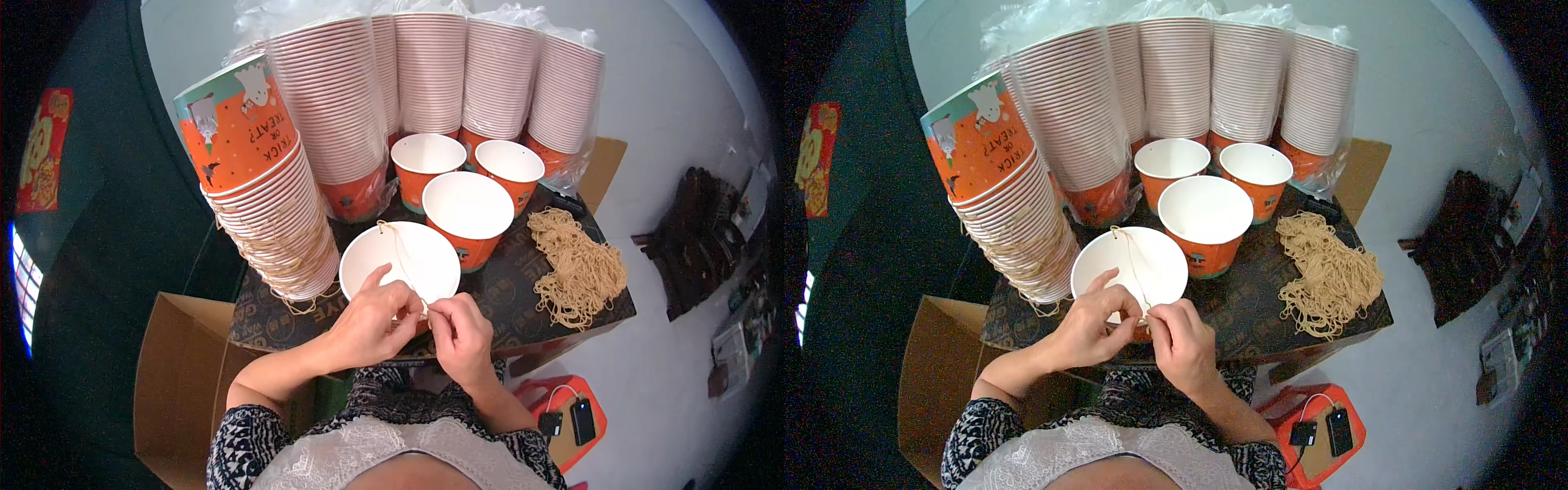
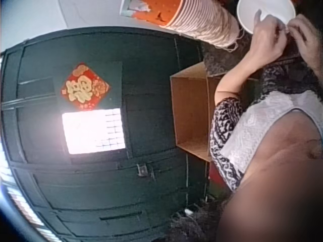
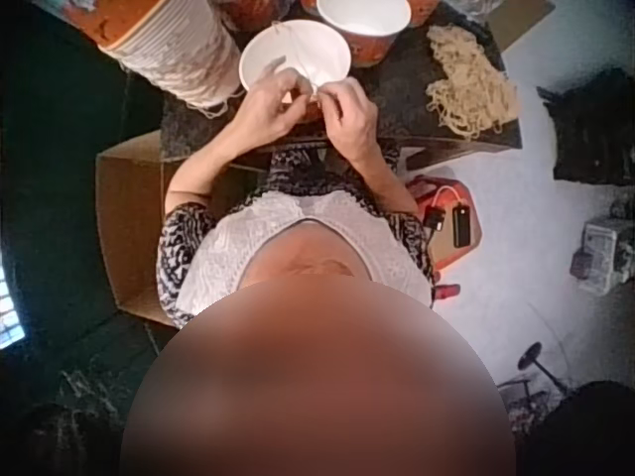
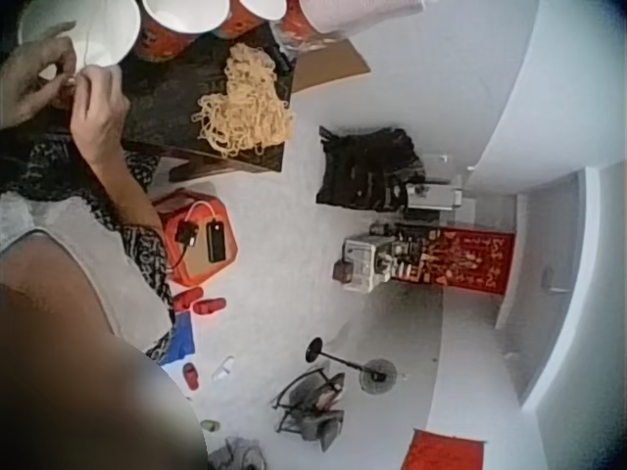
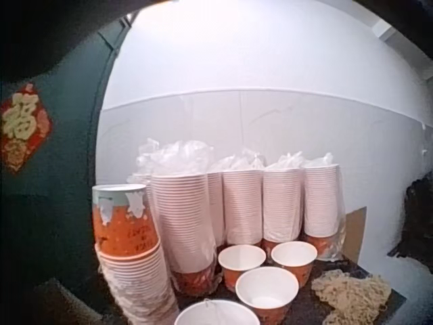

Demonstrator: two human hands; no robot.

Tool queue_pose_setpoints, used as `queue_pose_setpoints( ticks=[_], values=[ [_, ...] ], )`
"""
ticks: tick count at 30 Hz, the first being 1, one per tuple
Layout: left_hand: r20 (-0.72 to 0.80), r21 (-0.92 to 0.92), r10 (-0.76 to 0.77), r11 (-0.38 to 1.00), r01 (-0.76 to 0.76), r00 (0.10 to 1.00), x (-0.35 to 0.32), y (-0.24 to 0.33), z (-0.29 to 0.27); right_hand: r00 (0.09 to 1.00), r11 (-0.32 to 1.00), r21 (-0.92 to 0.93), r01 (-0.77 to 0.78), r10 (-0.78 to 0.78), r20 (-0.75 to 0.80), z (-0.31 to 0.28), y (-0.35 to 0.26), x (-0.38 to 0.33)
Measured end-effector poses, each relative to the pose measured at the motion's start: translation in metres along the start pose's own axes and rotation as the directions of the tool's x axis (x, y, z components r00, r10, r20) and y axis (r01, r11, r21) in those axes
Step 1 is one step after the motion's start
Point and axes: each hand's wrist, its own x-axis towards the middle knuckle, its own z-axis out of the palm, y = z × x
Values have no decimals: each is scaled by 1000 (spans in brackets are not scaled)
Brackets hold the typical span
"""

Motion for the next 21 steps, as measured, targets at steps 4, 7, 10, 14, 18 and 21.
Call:
queue_pose_setpoints(
  ticks=[4,7,10,14,18,21],
  values=[
    [9,15,-45,999,45,999,-1,1,-1,998,992,117,-45,40,44,-7,-2,3],
    [19,11,-51,999,51,999,0,0,-1,990,985,159,-65,44,134,-15,1,2],
    [20,16,-54,998,53,998,0,0,-1,986,984,166,-69,41,163,-18,1,-1],
    [17,15,-70,997,70,997,1,2,-1,981,987,110,-116,97,169,-17,0,-6],
    [20,17,-70,997,70,997,2,2,0,993,985,134,-107,99,62,-8,2,-12],
    [23,17,-68,998,68,997,3,5,0,995,995,42,86,-83,-62,-4,9,-9]
  ],
)
